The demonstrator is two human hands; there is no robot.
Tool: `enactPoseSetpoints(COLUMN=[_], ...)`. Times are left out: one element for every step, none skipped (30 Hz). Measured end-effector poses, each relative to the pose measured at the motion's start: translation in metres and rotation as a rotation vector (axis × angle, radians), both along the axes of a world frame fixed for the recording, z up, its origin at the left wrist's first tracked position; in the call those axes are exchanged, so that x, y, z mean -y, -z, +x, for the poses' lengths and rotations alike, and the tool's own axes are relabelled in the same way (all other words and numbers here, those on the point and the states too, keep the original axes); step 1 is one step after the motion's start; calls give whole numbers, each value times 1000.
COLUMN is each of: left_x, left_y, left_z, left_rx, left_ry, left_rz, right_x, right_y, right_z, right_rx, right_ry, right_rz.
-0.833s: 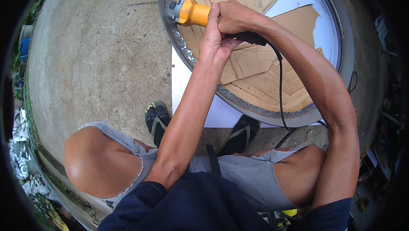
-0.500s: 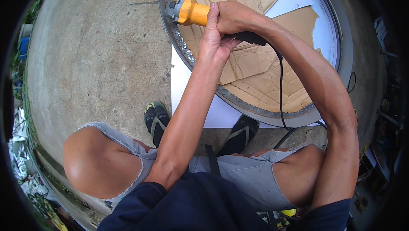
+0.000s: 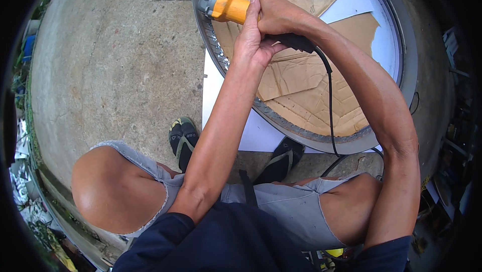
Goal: Grinding the edge of a large circular metal rim using an angle grinder.
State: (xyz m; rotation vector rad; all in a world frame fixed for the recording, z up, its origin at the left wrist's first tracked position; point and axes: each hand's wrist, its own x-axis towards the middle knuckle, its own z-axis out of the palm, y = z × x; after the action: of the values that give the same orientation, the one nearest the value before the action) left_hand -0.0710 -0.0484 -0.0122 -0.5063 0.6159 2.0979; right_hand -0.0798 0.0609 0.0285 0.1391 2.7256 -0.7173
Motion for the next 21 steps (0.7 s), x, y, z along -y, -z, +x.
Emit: enactPoseSetpoints(left_x=[0,-1,-1,0,2,2,1,-1,-2,-2,-1,-1,-1,-1,-1,-1,-1,-2,-1,1,1], left_y=[2,3,4,6,8,7,5,3,3,3,4,4,4,5,5,5,5,5,6,7,6], left_z=[1,2,2,1,0,-1,0,2,4,5,5,4,4,4,4,4,5,5,3,0,-2], left_rx=[0,-7,-15,-16,-13,-8,-9,-6,-2,0,-3,-7,-7,0,7,7,10,11,10,-13,-33], left_ry=[-3,-3,-4,-6,-4,3,5,-6,-17,-16,-10,-7,-7,-5,-1,0,-15,-31,-33,-27,-17], left_rz=[-2,-2,-2,-4,-9,-9,-7,-9,-13,-13,-26,-40,-41,-38,-34,-35,-37,-39,-40,-18,7], right_x=[-1,-1,0,1,2,-1,-3,-5,-5,-5,-5,-3,-2,-1,-2,-4,-5,-3,1,3,1], right_y=[2,4,5,5,5,6,6,7,6,6,6,5,4,3,3,2,2,1,2,2,2], right_z=[1,2,1,1,1,1,2,3,2,2,1,1,2,3,2,1,1,0,-1,-2,-2], right_rx=[21,42,41,42,43,42,39,36,37,65,92,92,78,64,65,78,91,90,64,38,39], right_ry=[11,23,20,22,24,26,12,-3,-1,6,13,12,33,54,55,12,-31,-33,-6,21,23], right_rz=[-2,-4,-6,-11,-16,-14,-14,-14,-14,-14,-14,-15,-28,-41,-41,-21,-2,-3,0,2,4])
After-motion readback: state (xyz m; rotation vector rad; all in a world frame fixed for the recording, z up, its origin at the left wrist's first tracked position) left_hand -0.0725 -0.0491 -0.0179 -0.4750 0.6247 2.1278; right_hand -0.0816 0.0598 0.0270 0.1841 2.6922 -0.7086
